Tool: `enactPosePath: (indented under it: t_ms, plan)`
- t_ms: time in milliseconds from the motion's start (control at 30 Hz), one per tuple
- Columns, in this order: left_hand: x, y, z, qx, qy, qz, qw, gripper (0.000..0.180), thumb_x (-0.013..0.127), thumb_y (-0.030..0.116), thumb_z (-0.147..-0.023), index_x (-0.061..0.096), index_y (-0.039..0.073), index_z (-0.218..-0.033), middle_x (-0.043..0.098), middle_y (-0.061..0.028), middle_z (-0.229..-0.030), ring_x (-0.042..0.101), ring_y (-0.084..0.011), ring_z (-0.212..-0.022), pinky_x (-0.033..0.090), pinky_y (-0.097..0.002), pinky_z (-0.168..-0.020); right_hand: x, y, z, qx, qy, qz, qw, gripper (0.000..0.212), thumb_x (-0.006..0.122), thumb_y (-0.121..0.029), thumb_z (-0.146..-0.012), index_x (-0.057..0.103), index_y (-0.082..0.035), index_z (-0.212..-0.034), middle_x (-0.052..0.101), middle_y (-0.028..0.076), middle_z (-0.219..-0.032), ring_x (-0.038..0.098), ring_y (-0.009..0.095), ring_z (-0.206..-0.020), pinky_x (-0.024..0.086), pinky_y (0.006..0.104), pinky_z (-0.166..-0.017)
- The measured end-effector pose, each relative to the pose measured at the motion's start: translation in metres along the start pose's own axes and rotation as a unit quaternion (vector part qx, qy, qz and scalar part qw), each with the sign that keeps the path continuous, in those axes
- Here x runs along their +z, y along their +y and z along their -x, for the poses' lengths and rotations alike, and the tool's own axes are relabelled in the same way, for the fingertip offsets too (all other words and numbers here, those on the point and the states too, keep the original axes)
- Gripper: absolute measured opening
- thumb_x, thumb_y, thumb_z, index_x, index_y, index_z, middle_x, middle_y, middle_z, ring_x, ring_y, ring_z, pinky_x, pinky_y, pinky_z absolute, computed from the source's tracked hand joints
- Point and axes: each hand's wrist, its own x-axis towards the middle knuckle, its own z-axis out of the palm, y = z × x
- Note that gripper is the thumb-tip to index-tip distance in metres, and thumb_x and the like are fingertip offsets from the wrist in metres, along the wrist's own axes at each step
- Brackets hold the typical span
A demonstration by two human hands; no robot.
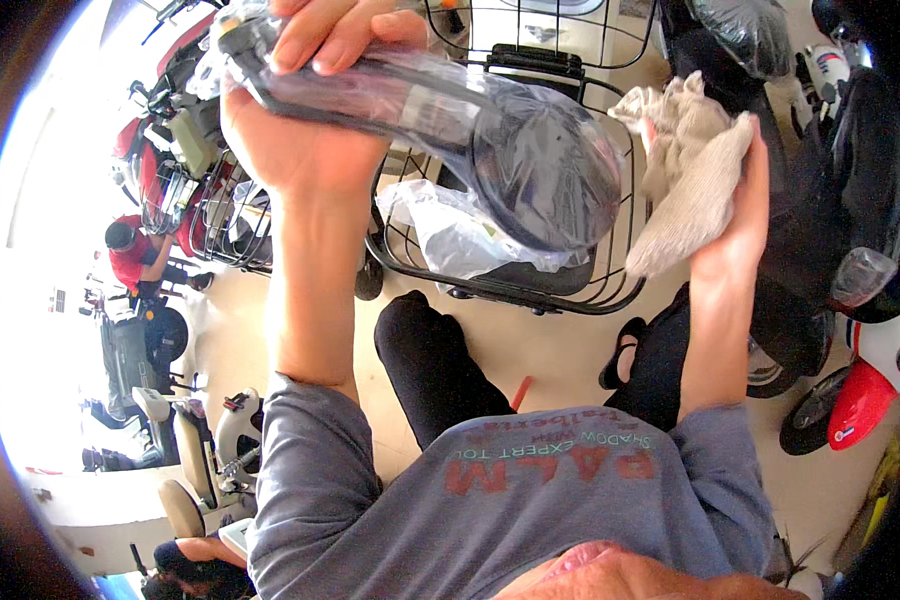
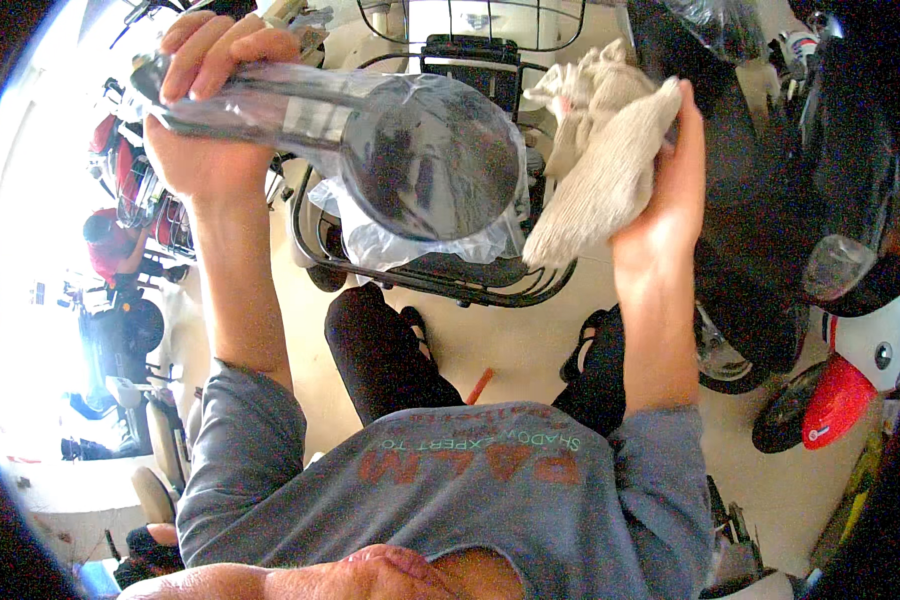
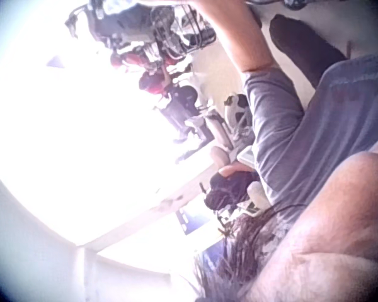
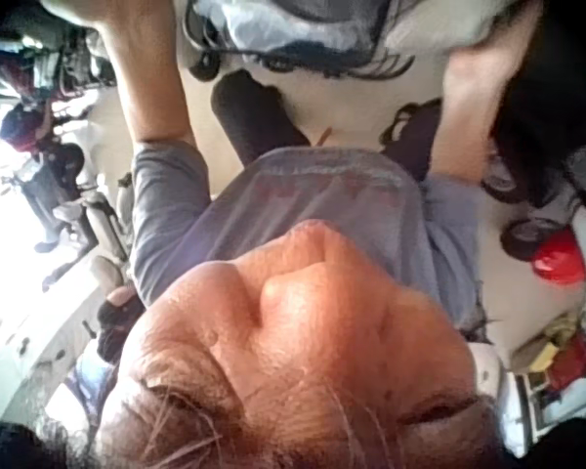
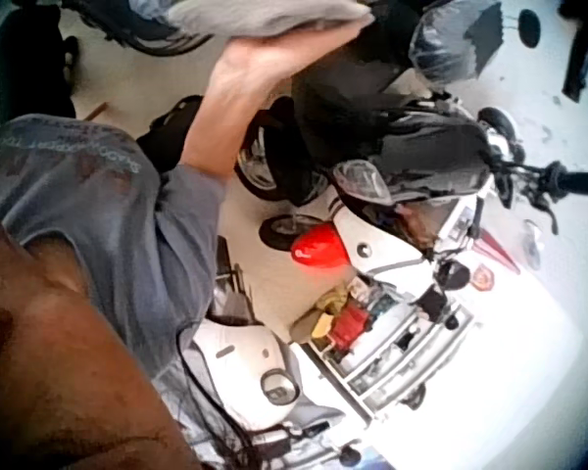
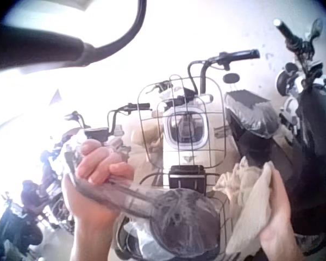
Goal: The person wipes the front basket and fairing of a scooter with a cloth, then removes and wipes a bag of hardware and several plastic mirror housings.
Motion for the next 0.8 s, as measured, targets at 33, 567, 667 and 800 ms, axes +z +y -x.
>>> enactPosePath:
  t_ms: [33, 567, 667, 800]
  plan:
    - [0.012, -0.001, 0.001, 0.003, -0.008, 0.013, 1.0, 0.01, 0.046, 0.012, -0.089, 0.055, 0.011, -0.085, 0.052, 0.0046, -0.063, 0.047, -0.0092, -0.065, 0.04, -0.0315, -0.08, -0.008, 0.001, 0.011, 0.016, -0.065, -0.02, 0.998, 0.055, 0.05, -0.045, -0.101, 0.053, -0.002, -0.135, 0.059, 0.013, -0.134, 0.058, 0.026, -0.121, 0.046, 0.0387, -0.104]
    - [0.023, -0.093, 0.121, -0.039, -0.025, 0.034, 0.998, 0.057, 0.04, 0.057, -0.098, 0.064, 0.014, -0.127, 0.07, -0.0098, -0.115, 0.042, -0.0359, -0.133, 0.011, -0.0591, -0.119, -0.056, 0.013, 0.147, 0.023, -0.004, 0.053, 0.998, 0.059, 0.066, -0.029, -0.086, 0.051, 0.006, -0.131, 0.064, 0.02, -0.122, 0.065, 0.03, -0.107, 0.053, 0.0404, -0.096]
    - [0.02, -0.112, 0.169, -0.173, 0.1, -0.013, 0.98, 0.09, 0.047, 0.069, -0.089, 0.037, 0.005, -0.151, 0.021, -0.0241, -0.16, 0.021, -0.0414, -0.148, 0.014, -0.0616, -0.118, -0.082, -0.005, 0.157, 0.01, -0.036, 0.116, 0.993, 0.064, 0.072, -0.026, -0.081, 0.051, 0.007, -0.131, 0.065, 0.019, -0.121, 0.065, 0.031, -0.108, 0.052, 0.0422, -0.097]
    - [0.001, -0.126, 0.216, -0.387, 0.12, 0.143, 0.903, 0.118, 0.082, 0.042, -0.069, 0.013, -0.001, -0.155, 0.022, -0.0323, -0.155, 0.036, -0.0525, -0.136, 0.048, -0.0608, -0.099, -0.104, -0.015, 0.161, -0.001, -0.028, 0.203, 0.979, 0.072, 0.079, -0.02, -0.071, 0.051, 0.008, -0.131, 0.065, 0.017, -0.118, 0.065, 0.027, -0.107, 0.052, 0.0384, -0.096]
